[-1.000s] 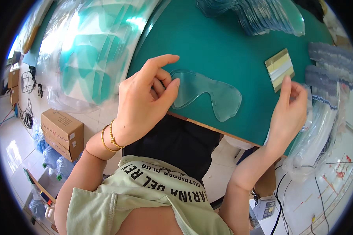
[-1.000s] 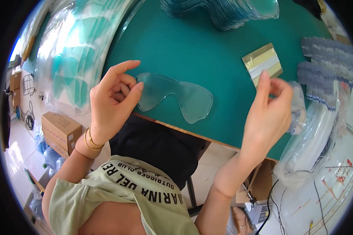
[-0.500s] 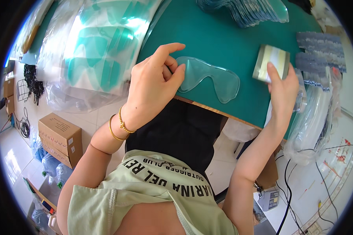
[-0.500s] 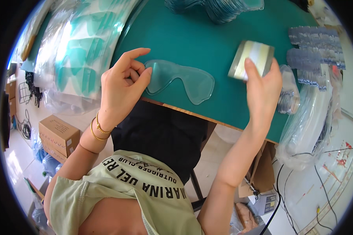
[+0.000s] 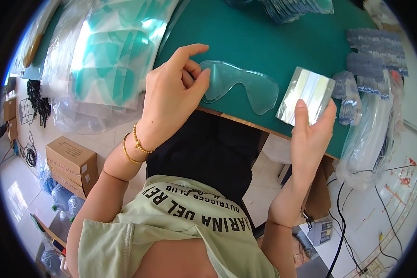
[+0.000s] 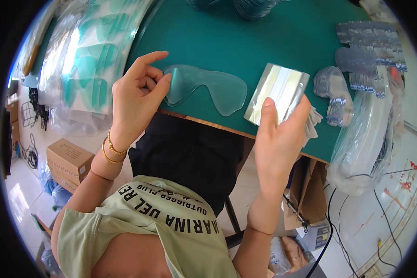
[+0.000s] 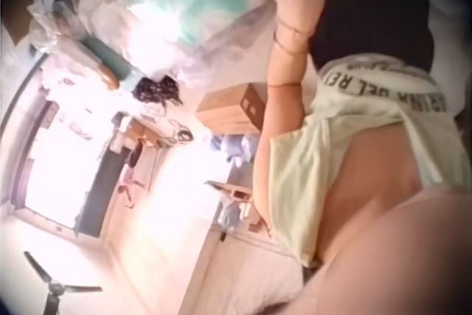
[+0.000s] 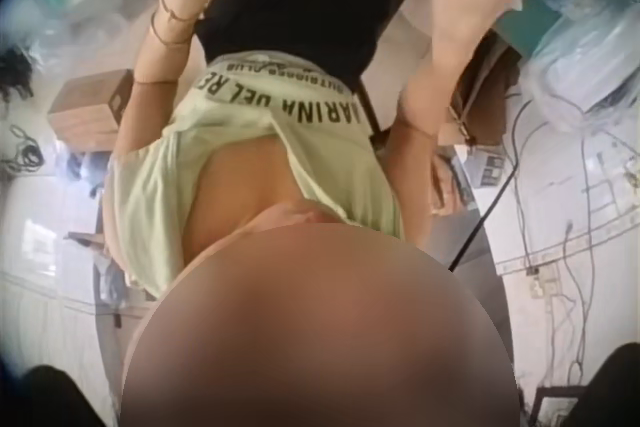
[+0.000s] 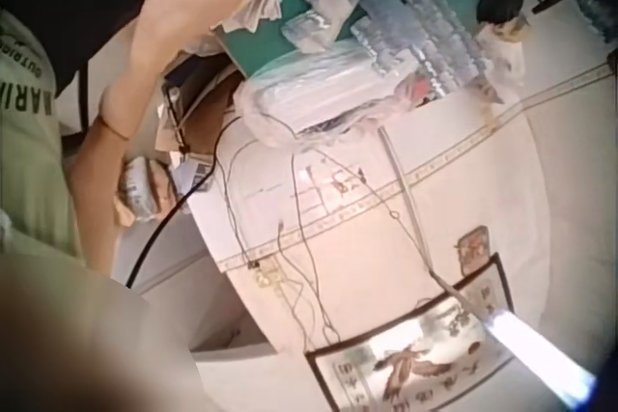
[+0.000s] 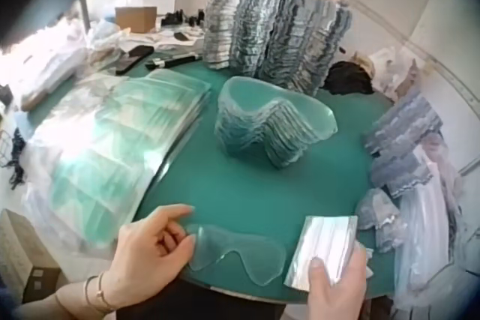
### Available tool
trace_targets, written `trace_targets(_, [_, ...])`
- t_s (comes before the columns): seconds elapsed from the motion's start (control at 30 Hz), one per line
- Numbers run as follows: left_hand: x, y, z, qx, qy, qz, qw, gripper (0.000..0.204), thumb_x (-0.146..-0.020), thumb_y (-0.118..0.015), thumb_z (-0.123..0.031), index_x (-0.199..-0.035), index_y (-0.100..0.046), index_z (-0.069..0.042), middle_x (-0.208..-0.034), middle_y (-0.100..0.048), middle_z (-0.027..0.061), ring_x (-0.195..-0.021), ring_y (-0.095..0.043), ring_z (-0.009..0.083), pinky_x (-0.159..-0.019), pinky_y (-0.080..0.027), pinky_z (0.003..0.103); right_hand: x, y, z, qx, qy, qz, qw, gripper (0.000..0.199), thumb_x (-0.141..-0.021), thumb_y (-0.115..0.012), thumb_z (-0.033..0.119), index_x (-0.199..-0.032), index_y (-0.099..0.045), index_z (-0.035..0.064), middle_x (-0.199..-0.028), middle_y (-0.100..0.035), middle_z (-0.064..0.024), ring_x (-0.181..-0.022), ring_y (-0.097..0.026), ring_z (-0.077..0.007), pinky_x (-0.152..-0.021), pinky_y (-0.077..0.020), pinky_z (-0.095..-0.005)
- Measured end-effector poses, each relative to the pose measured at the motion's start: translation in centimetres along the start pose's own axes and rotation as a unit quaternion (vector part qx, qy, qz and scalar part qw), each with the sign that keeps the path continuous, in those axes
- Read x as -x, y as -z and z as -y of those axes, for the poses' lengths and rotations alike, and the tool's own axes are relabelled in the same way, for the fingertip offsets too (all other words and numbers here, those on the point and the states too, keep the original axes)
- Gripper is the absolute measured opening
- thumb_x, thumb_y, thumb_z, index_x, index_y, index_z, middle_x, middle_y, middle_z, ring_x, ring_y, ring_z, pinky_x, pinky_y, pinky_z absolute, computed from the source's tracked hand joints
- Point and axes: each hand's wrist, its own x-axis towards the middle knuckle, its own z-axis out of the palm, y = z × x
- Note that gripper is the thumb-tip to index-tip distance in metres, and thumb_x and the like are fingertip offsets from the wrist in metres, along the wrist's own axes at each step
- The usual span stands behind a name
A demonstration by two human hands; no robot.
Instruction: Cleaning face shield components with a cloth and placing them into plastic packaging bags.
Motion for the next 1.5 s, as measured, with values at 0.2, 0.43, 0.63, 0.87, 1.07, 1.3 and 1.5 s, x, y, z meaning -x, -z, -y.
trace_targets(0.2, [-0.1,0.3,-0.9,0.013,-0.030,0.012,0.999,0.039,-0.085,-0.069,0.001,-0.123,-0.063,-0.005,-0.075,-0.064,0.0009,-0.055,-0.055,0.0085,-0.053,-0.044,0.024,-0.5,-1.5,0.3,-0.035,-0.017,0.071,0.997,0.044,-0.101,-0.060,0.026,-0.133,-0.047,-0.0011,-0.106,-0.064,-0.0085,-0.078,-0.059,-0.0088,-0.054,-0.0465,-0.0222])
trace_targets(0.43, [0.3,0.2,-3.4,0.152,-0.059,0.049,0.985,0.057,-0.088,-0.067,0.009,-0.141,-0.048,0.003,-0.088,-0.066,0.0025,-0.071,-0.057,0.0020,-0.059,-0.042,0.013,-1.3,-2.3,1.3,-0.049,-0.007,0.098,0.994,0.043,-0.099,-0.061,0.022,-0.132,-0.048,-0.0017,-0.104,-0.063,-0.0091,-0.074,-0.057,-0.0091,-0.054,-0.0441,-0.0232])
trace_targets(0.63, [0.6,0.7,-1.6,0.121,-0.002,0.024,0.992,0.054,-0.089,-0.068,0.005,-0.140,-0.050,-0.001,-0.088,-0.068,0.0035,-0.070,-0.058,0.0031,-0.057,-0.044,0.016,-2.8,-4.9,3.5,-0.056,0.047,0.184,0.980,0.039,-0.096,-0.060,0.014,-0.126,-0.043,-0.0043,-0.096,-0.068,-0.0313,-0.089,-0.067,-0.0479,-0.076,-0.0540,-0.0476])
trace_targets(0.87, [1.3,1.8,-0.6,0.087,0.053,0.043,0.994,0.052,-0.090,-0.067,0.000,-0.139,-0.050,0.001,-0.090,-0.071,0.0081,-0.072,-0.064,0.0094,-0.060,-0.052,0.022,-4.5,-4.3,2.5,-0.137,0.052,0.178,0.973,0.039,-0.100,-0.061,0.023,-0.129,-0.052,-0.0019,-0.101,-0.066,-0.0063,-0.076,-0.060,-0.0071,-0.055,-0.0463,-0.0223])
trace_targets(1.07, [1.4,1.9,-0.5,0.085,0.060,0.049,0.993,0.053,-0.093,-0.064,0.004,-0.143,-0.050,-0.001,-0.096,-0.068,0.0054,-0.073,-0.058,0.0043,-0.060,-0.050,0.019,-2.3,-6.5,4.8,-0.028,0.107,0.226,0.968,0.035,-0.096,-0.061,0.017,-0.118,-0.044,-0.0044,-0.091,-0.069,-0.0299,-0.084,-0.069,-0.0475,-0.071,-0.0547,-0.0509])
trace_targets(1.3, [1.5,2.3,-0.2,0.094,0.058,0.050,0.993,0.052,-0.092,-0.063,0.005,-0.142,-0.051,-0.001,-0.096,-0.068,0.0055,-0.075,-0.061,0.0053,-0.064,-0.053,0.020,-3.9,-5.2,3.7,-0.078,0.047,0.219,0.971,0.034,-0.099,-0.062,0.019,-0.123,-0.051,-0.0022,-0.100,-0.069,-0.0172,-0.081,-0.067,-0.0234,-0.066,-0.0525,-0.0324])
trace_targets(1.5, [2.0,2.8,-0.8,0.072,0.044,0.080,0.993,0.055,-0.091,-0.061,0.006,-0.144,-0.048,-0.003,-0.099,-0.067,0.0069,-0.085,-0.066,0.0098,-0.073,-0.058,0.025,-1.0,-6.9,5.5,-0.012,0.128,0.241,0.962,0.036,-0.094,-0.063,0.015,-0.117,-0.041,-0.0016,-0.079,-0.067,-0.0299,-0.074,-0.067,-0.0489,-0.064,-0.0538,-0.0540])
